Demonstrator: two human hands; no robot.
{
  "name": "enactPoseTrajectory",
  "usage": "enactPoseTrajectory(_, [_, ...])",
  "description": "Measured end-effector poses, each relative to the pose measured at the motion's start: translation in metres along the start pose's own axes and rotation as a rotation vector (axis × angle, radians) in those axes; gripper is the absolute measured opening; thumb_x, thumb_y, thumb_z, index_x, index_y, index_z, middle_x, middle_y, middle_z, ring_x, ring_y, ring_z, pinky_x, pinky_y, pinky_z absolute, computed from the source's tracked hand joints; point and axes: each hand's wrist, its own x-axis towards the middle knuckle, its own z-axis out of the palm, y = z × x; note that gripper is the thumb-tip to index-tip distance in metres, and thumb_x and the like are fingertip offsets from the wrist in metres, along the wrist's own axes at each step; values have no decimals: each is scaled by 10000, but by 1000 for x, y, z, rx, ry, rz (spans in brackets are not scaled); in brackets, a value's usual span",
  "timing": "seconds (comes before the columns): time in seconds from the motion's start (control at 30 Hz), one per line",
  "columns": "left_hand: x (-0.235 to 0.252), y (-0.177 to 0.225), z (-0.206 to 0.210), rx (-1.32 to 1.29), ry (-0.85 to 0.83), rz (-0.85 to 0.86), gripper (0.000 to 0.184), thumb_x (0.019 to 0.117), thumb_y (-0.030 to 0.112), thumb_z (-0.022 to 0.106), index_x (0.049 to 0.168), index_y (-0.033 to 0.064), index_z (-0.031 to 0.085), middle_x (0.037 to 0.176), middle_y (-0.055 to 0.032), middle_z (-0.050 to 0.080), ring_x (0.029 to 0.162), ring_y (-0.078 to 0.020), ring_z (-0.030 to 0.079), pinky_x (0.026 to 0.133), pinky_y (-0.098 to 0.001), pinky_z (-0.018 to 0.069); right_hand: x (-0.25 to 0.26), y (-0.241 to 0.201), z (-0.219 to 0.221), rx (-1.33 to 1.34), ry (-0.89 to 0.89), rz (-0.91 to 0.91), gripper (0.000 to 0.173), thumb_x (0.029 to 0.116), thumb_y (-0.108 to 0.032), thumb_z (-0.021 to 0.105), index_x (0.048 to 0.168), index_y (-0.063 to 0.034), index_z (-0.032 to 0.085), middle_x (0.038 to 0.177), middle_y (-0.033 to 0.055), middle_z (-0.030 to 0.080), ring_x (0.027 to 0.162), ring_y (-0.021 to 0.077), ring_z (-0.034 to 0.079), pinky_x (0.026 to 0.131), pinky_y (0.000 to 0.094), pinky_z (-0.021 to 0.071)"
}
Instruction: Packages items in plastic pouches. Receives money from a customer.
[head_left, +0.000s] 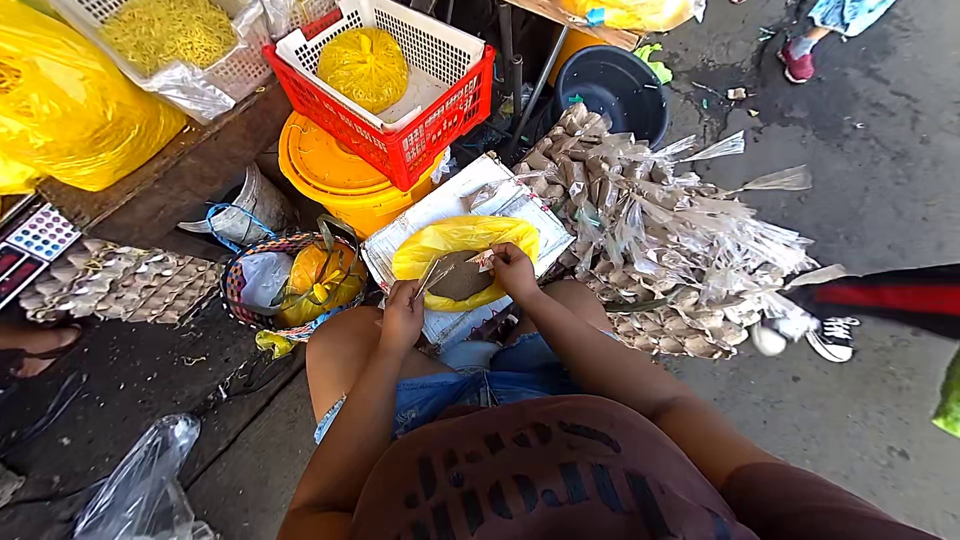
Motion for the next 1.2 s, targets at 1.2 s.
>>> enactPoseTrajectory(1.2, [3,8,1,-37,-63,-238,312,1010,196,631,1161,-75,652,1110,-226,685,1036,-256,673,974,-389,518,-39,-74,-46,-167,44,-662,197,1004,-75,612,1172,0,681,1101,142,711,852,188,701,796,389,600])
